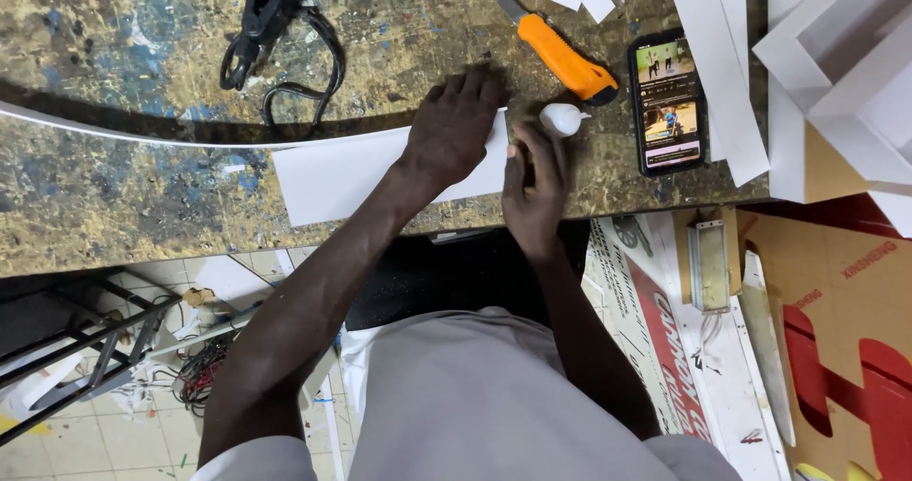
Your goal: Bonding acrylic strips to a sign frame using liquid adhesive and a utility knife for trimming.
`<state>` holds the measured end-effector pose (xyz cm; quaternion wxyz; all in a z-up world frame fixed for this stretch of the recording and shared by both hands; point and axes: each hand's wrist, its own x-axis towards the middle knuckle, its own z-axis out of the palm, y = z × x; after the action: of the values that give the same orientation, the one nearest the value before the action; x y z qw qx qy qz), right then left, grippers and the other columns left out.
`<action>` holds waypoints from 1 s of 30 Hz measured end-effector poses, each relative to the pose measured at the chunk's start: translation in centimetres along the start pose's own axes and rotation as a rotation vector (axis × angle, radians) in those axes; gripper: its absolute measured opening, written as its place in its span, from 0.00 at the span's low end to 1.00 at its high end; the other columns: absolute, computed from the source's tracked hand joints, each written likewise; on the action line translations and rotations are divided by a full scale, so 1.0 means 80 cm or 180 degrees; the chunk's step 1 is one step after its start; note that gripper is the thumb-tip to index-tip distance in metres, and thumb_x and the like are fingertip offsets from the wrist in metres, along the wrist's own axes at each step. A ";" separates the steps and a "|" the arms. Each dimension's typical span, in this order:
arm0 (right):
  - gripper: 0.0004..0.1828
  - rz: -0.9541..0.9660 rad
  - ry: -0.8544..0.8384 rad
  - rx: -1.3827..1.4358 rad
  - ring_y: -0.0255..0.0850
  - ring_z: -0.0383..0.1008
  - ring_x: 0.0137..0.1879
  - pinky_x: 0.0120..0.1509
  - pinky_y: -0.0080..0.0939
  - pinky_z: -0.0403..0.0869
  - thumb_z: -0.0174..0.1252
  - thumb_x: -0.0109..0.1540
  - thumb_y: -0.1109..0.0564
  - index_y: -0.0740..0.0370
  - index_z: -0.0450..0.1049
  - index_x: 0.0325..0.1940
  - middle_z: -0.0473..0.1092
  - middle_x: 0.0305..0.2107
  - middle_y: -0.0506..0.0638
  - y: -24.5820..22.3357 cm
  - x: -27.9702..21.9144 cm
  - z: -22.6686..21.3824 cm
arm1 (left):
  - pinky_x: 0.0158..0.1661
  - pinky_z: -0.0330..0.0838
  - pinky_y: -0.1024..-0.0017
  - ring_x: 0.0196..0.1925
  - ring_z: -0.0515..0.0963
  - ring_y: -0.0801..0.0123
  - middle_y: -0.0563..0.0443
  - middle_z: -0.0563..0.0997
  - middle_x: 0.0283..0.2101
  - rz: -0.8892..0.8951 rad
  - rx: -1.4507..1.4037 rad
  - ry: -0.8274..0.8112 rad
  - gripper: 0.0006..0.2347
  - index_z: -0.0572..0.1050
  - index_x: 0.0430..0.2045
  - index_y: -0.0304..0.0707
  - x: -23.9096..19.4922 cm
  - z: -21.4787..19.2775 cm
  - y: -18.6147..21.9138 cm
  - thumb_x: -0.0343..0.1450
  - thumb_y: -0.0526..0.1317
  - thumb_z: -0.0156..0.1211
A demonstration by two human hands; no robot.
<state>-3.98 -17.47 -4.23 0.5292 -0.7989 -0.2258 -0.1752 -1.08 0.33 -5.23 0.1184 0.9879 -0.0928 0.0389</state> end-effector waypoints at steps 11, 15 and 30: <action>0.15 -0.0138 -0.0189 -0.0057 0.57 0.82 0.68 0.74 0.57 0.82 0.53 0.80 0.67 0.64 0.76 0.71 0.79 0.61 0.60 0.026 0.011 0.030 | 0.63 0.76 0.49 0.64 0.81 0.42 0.33 0.78 0.67 -0.0021 0.0220 -0.0083 0.32 0.70 0.70 0.28 0.001 0.018 -0.003 0.68 0.38 0.72; 0.14 -0.0210 -0.0170 0.0003 0.58 0.83 0.68 0.73 0.58 0.84 0.55 0.80 0.67 0.65 0.77 0.70 0.80 0.61 0.61 0.029 0.013 0.034 | 0.63 0.77 0.48 0.63 0.81 0.41 0.32 0.77 0.66 0.0015 0.0169 0.0011 0.34 0.69 0.69 0.28 0.002 -0.004 0.005 0.65 0.38 0.76; 0.13 -0.0102 -0.0768 -0.0697 0.64 0.80 0.55 0.61 0.63 0.76 0.56 0.75 0.64 0.57 0.72 0.64 0.76 0.45 0.58 0.042 0.034 0.034 | 0.63 0.74 0.49 0.65 0.80 0.45 0.37 0.79 0.60 -0.0281 0.0045 -0.0447 0.22 0.72 0.66 0.33 0.008 -0.012 0.011 0.78 0.45 0.66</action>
<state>0.26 -15.59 -6.45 0.4051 -0.8634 -0.2800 -0.1100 -0.65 -0.42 -4.00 0.1062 0.9921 -0.0569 -0.0351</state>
